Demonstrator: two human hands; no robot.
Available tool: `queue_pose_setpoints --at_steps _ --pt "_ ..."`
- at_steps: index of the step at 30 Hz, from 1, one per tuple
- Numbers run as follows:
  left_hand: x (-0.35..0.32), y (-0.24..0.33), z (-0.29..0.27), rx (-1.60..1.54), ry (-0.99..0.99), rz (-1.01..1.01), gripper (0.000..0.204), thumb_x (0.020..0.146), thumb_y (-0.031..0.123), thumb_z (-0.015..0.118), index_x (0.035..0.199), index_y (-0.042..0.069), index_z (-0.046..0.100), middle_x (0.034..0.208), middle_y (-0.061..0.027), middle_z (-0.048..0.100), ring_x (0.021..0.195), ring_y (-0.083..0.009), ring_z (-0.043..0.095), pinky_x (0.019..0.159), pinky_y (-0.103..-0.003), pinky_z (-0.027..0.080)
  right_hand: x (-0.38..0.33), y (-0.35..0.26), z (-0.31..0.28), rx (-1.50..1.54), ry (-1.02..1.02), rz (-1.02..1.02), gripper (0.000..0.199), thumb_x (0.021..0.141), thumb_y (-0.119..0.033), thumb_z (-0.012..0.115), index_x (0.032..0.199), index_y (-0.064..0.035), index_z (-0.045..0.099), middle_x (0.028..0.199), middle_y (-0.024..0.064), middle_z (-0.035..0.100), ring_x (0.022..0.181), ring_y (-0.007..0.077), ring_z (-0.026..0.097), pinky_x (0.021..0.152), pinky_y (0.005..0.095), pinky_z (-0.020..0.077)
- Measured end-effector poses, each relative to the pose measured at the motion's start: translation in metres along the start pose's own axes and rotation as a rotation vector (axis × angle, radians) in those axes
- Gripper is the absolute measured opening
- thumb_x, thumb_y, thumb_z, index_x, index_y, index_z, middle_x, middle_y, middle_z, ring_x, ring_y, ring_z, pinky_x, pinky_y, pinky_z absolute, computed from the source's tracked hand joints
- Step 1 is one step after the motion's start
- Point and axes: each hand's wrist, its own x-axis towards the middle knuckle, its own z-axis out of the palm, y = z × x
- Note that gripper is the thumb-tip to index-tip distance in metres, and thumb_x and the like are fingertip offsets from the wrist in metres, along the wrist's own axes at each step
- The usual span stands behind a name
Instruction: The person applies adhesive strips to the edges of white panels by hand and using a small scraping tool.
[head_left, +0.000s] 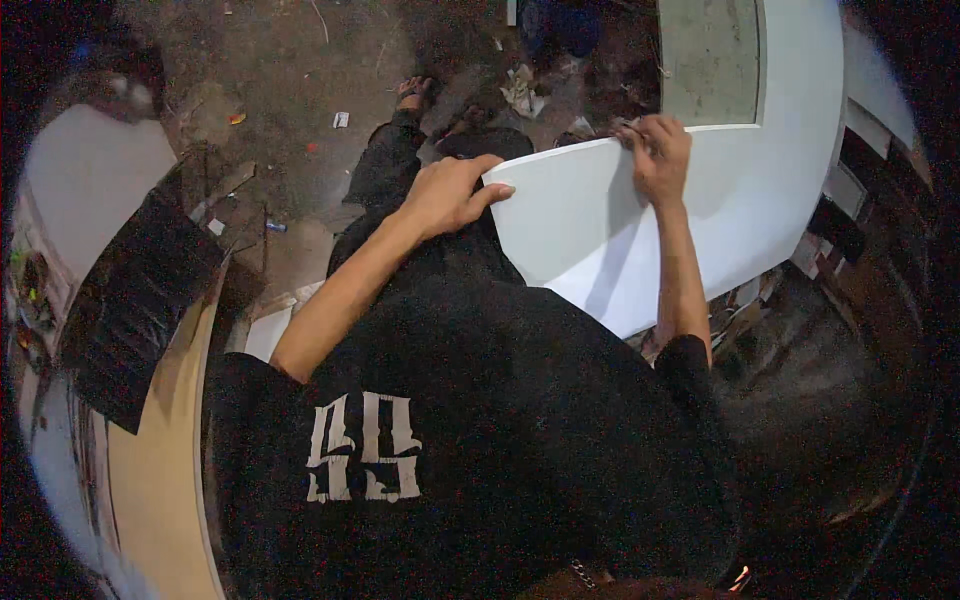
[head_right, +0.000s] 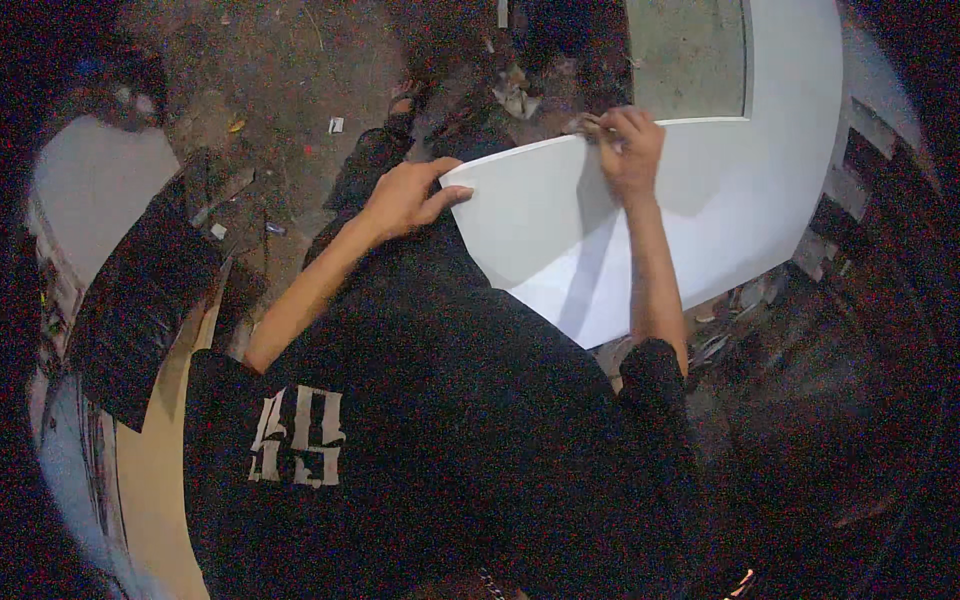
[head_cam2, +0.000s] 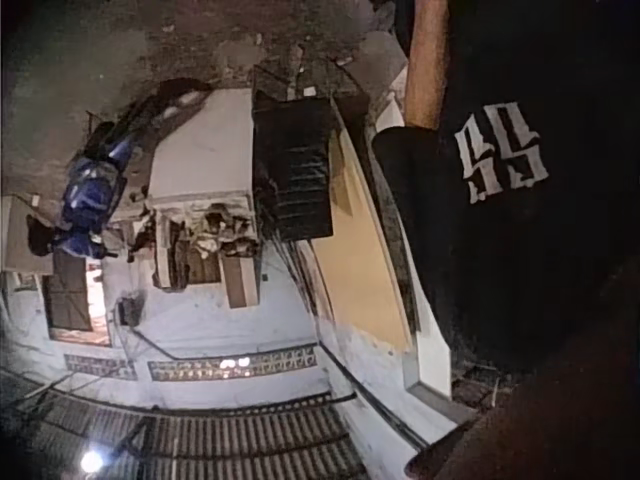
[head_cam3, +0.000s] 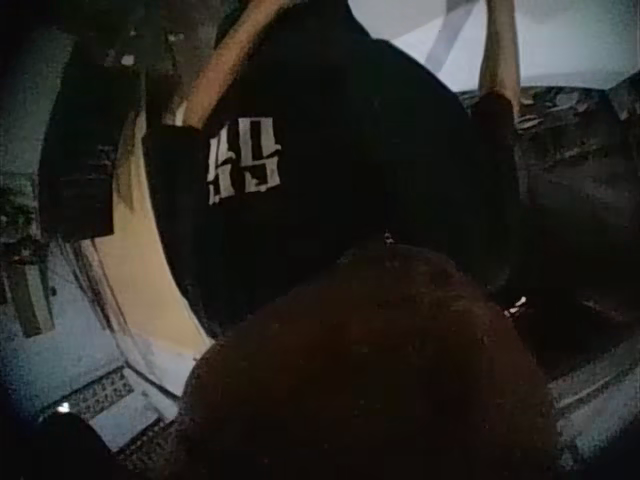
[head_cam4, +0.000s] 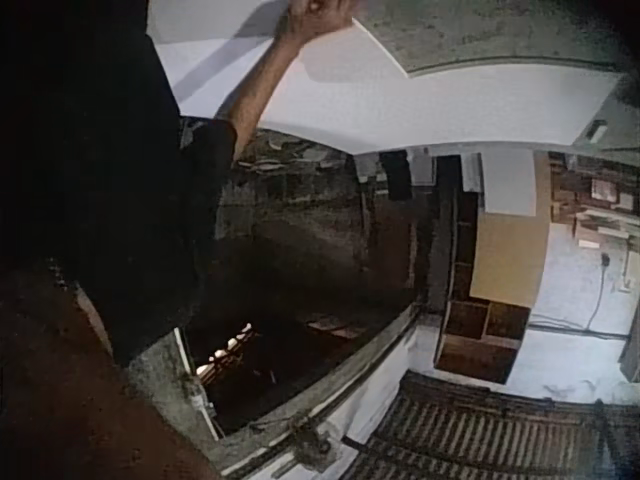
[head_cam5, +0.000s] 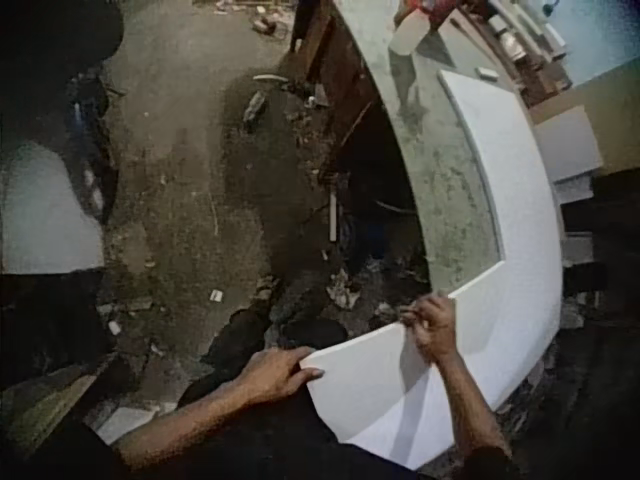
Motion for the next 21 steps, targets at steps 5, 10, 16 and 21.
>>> queue_pose_setpoints --at_steps 5,10,16,21 --pt "-0.003 0.004 -0.005 0.015 0.003 0.005 0.043 0.091 0.046 0.059 0.118 0.014 0.067 0.096 -0.021 0.071 0.092 -0.041 0.067 0.082 -0.052 0.051 0.004 -0.016 -0.019 0.109 0.075 0.086 0.011 0.081 -0.009 0.074 0.091 -0.0078 0.071 0.1 0.0077 0.067 0.095 0.0235 0.062 0.086 0.0376 0.0481" --pt "0.003 0.005 -0.002 0.021 -0.02 0.011 0.044 0.09 0.046 0.06 0.117 0.012 0.067 0.098 -0.0203 0.071 0.092 -0.0406 0.067 0.083 -0.052 0.051 0.013 -0.023 -0.013 0.096 -0.189 0.01 0.016 0.082 -0.017 0.074 0.097 -0.0116 0.074 0.098 0.0058 0.067 0.092 0.0242 0.06 0.084 0.0369 0.0449" --pt "0.001 0.001 -0.005 -0.002 0.012 0.051 0.045 0.09 0.046 0.061 0.118 0.012 0.067 0.097 -0.0196 0.071 0.092 -0.0401 0.067 0.082 -0.051 0.051 0.018 -0.019 -0.021 0.029 -0.322 -0.194 0.017 0.074 -0.012 0.075 0.09 -0.0115 0.072 0.097 0.0025 0.067 0.094 0.0243 0.057 0.082 0.0375 0.0413" --pt "0.002 0.002 -0.009 -0.036 -0.05 -0.015 0.044 0.089 0.046 0.062 0.116 0.012 0.068 0.096 -0.0191 0.071 0.091 -0.0392 0.068 0.081 -0.05 0.051 0.021 -0.035 -0.003 0.198 -0.293 -0.286 0.023 0.069 -0.003 0.073 0.091 -0.0081 0.068 0.1 0.0058 0.067 0.092 0.0258 0.056 0.082 0.0382 0.0393"
